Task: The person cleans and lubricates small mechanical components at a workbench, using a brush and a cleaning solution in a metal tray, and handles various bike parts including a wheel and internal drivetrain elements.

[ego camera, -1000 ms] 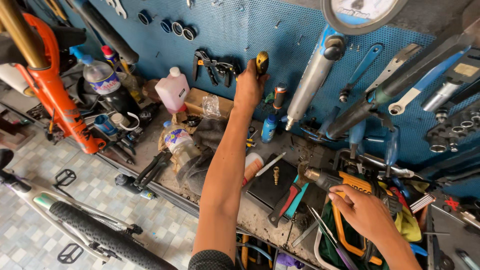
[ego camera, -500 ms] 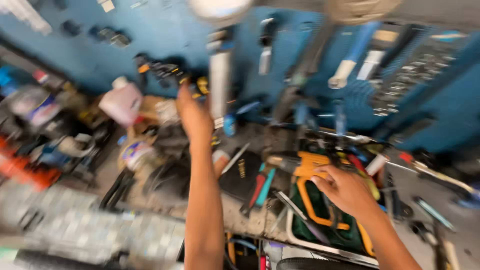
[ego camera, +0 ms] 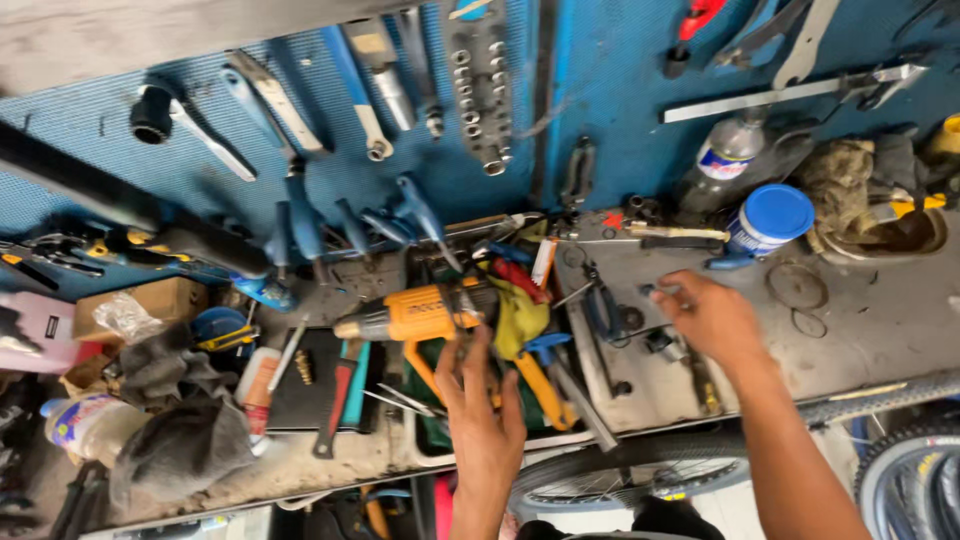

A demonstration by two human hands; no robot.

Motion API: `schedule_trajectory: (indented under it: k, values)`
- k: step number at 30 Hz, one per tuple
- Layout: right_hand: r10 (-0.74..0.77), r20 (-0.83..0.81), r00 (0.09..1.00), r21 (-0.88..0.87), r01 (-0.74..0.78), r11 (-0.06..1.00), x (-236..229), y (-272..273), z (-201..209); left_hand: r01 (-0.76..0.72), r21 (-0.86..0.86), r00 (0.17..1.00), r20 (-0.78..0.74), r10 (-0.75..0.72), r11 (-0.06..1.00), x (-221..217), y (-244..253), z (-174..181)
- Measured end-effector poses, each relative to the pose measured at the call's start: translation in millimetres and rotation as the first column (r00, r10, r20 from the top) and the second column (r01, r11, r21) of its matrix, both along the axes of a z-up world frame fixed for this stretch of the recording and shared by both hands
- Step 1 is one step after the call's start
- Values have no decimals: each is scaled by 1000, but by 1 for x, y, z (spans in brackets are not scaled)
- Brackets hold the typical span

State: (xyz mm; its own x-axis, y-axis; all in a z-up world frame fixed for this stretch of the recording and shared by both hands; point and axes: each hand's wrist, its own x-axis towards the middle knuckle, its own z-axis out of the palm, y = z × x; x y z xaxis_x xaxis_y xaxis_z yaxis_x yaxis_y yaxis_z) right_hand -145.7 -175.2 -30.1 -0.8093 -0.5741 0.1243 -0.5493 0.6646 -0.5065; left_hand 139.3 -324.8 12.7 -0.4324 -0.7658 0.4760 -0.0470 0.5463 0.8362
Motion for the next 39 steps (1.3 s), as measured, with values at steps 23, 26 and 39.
schedule_trajectory:
  k: [23,26,39]
  values:
    - [396,129,909,381,-414,827,-144,61,-106,-348,66,929,156,335,935,-110,267,15]
    - [345,129,930,462,-364,809,-150,57,-119,-437,134,897,133,421,890,-79,277,14]
    - [481,580,658,-140,-501,854,12,10,-79,-476,186,879,101,465,860,-12,294,-2]
